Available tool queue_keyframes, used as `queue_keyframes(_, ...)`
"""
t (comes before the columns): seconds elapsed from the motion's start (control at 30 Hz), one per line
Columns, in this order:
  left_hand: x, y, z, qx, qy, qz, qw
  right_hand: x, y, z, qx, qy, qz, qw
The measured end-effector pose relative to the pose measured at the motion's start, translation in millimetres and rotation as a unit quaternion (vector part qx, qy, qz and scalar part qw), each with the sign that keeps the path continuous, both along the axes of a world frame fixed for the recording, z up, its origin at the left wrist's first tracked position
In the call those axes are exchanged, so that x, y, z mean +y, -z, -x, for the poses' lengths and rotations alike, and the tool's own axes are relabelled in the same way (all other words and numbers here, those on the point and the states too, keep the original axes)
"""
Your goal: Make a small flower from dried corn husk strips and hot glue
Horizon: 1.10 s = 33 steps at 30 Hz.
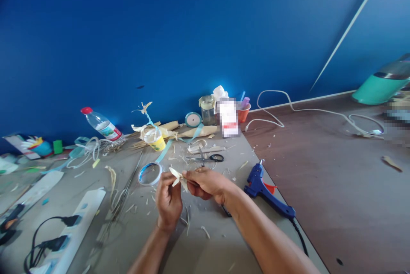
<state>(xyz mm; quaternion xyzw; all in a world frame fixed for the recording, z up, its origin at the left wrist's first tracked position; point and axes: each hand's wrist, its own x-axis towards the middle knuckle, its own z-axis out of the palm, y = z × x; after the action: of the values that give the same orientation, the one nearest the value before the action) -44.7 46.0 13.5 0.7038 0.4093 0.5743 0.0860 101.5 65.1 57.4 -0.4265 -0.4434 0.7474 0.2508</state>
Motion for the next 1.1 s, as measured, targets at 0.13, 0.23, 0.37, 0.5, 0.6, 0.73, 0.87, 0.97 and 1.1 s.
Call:
queue_keyframes(0.13, -2, -5.7, 2, 0.039, -0.016, -0.052, 0.998, 2, 0.5, -1, 0.046, -0.036, 0.037, 0.998)
queue_keyframes(0.23, -4, -9.6, 4, 0.069, -0.024, -0.092, 0.993, 4, 2.6, -3, 0.079, -0.079, 0.064, 0.992)
queue_keyframes(0.37, -6, -11.4, 5, 0.081, -0.018, -0.115, 0.99, 6, 4.8, -8, 0.143, -0.153, 0.101, 0.973)
queue_keyframes(0.5, -7, -11.8, 6, 0.08, -0.006, -0.12, 0.99, 7, 5.3, -11, 0.165, -0.169, 0.111, 0.965)
queue_keyframes(0.6, -7, -13.0, 6, 0.079, 0.002, -0.122, 0.989, 7, 6.9, -11, 0.179, -0.178, 0.123, 0.96)
queue_keyframes(0.73, -7, -15.3, 6, 0.08, 0.003, -0.12, 0.99, 8, 12.2, -11, 0.208, -0.191, 0.125, 0.951)
queue_keyframes(0.87, -7, -18.2, 6, 0.077, 0.003, -0.122, 0.99, 9, 15.5, -14, 0.231, -0.192, 0.121, 0.946)
queue_keyframes(0.97, -7, -19.3, 5, 0.067, 0.01, -0.122, 0.99, 9, 14.7, -15, 0.235, -0.192, 0.121, 0.945)
queue_keyframes(1.1, -6, -18.5, 5, 0.066, 0.021, -0.123, 0.99, 10, 16.4, -17, 0.242, -0.183, 0.11, 0.947)
